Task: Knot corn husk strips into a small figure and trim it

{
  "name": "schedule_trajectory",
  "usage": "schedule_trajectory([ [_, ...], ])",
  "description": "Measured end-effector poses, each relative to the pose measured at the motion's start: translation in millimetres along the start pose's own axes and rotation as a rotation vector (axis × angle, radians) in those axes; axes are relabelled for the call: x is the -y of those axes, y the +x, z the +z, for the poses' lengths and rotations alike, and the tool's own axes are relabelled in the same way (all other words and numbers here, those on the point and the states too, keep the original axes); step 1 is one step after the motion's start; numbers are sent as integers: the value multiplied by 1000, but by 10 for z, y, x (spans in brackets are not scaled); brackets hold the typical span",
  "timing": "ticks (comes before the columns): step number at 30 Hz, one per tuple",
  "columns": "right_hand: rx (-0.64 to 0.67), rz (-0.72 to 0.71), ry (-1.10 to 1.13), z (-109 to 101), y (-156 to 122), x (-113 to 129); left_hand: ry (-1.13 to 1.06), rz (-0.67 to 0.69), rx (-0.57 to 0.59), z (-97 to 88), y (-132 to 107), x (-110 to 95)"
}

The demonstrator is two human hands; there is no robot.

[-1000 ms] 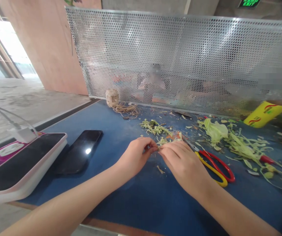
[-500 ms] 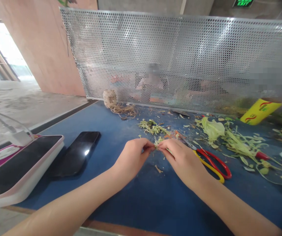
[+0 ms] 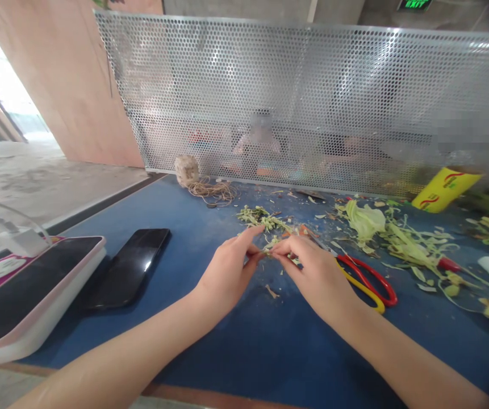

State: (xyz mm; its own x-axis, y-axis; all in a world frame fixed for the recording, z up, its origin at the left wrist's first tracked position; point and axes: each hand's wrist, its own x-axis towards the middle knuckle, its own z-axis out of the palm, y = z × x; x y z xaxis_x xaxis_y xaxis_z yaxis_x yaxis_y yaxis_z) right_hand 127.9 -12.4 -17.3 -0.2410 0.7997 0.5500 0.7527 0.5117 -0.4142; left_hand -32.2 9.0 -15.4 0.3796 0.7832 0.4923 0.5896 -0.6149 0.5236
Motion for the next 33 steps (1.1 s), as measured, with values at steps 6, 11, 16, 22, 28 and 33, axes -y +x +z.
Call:
schedule_trajectory([
  [6,21,136,200,9,28,-63,20,167,-55,23,2,37],
  [11,65,195,286,6,54,-99,-32,224,-59,23,-2,32],
  [16,131,234,329,-12,69,-89,-11,268,-24,25,-29,3],
  [22,78,221,423,-54,90,-74,-51,302,-38,37,-49,1],
  [28,34,269,581,-120,107,-19,-118,106,-63,21,-36,-28],
  [33,57,400,825,-128,125,-7,-131,-7,-63,-14,-26,-76],
])
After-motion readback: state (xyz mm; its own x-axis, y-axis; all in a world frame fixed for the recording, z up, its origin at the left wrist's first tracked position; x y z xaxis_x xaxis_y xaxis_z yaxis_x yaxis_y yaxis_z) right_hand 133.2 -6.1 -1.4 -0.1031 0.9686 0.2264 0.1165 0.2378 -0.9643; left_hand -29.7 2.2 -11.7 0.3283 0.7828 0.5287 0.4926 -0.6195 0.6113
